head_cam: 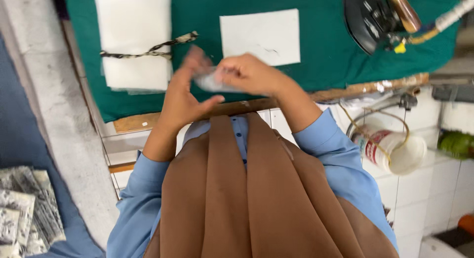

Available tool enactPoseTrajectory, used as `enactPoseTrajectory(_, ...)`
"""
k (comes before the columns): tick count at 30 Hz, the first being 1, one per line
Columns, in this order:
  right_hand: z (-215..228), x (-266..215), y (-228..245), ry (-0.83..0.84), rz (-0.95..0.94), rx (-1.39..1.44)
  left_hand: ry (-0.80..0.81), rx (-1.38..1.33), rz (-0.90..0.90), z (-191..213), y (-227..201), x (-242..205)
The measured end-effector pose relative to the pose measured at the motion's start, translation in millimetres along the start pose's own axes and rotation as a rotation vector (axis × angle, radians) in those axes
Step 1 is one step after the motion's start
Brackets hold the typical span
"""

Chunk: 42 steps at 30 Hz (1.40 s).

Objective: The person repeatedly places a white sheet and a patterned fabric piece on a green work surface, then uses a steam iron to press them. They handle the items one at a time, flipping and repositioning them, and stack finished pieces to the side.

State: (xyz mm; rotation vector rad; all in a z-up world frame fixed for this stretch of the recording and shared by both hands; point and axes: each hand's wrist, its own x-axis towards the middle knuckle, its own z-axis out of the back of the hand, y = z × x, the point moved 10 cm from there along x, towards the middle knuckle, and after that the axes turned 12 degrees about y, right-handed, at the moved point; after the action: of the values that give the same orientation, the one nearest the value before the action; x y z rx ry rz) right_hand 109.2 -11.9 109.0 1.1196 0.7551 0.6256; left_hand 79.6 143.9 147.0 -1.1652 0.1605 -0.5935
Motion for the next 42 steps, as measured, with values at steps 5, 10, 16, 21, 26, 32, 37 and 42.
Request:
enactPoseTrajectory(5,-39.2,-75.0,-76.6,0.138,-0.110,-0.012,0.142,-0.278,0.317,-42.5,67.4,-24.1)
enactPoseTrajectory(10,48.5,-150.9,-175.3,-0.717,-0.293,-0.032,-0.078,-0.390,0.560,-45.1,129.5,-79.3)
enactPoseTrajectory(16,79.1,-100.5,-201.1,-0.962,-0.291,-0.680,-0.028,-0.588,0.461,-75.6,120.9,-50.8)
enactPoseTrajectory(21,93.1,-185.3,-277.3,-1.073,-0.098,0.160,-0.009,-0.905,0.330,-77.0,87.1,-36.4)
enactPoseTrajectory(26,51.9,-349.6,-233.4,-0.995,-0.673,-0.528,-0.112,-1.363,0.483,-76.6,96.0,-48.6)
enactPoseTrajectory(32,-27.8,-244.5,-186.8,-0.751,0.011,0.116,0.071,-1.599,0.474,-125.7,103.7,-38.7)
enactPoseTrajectory(37,-36.0,-133.4,-210.9,-0.561,0.226,1.082,0.160,-1.559,0.563,-161.4,124.8,-32.3)
enactPoseTrajectory(42,-0.9,-173.3,-255.3,-0.809,-0.145,0.789,-0.076,-1.003,0.737,-152.6,171.3,-34.4)
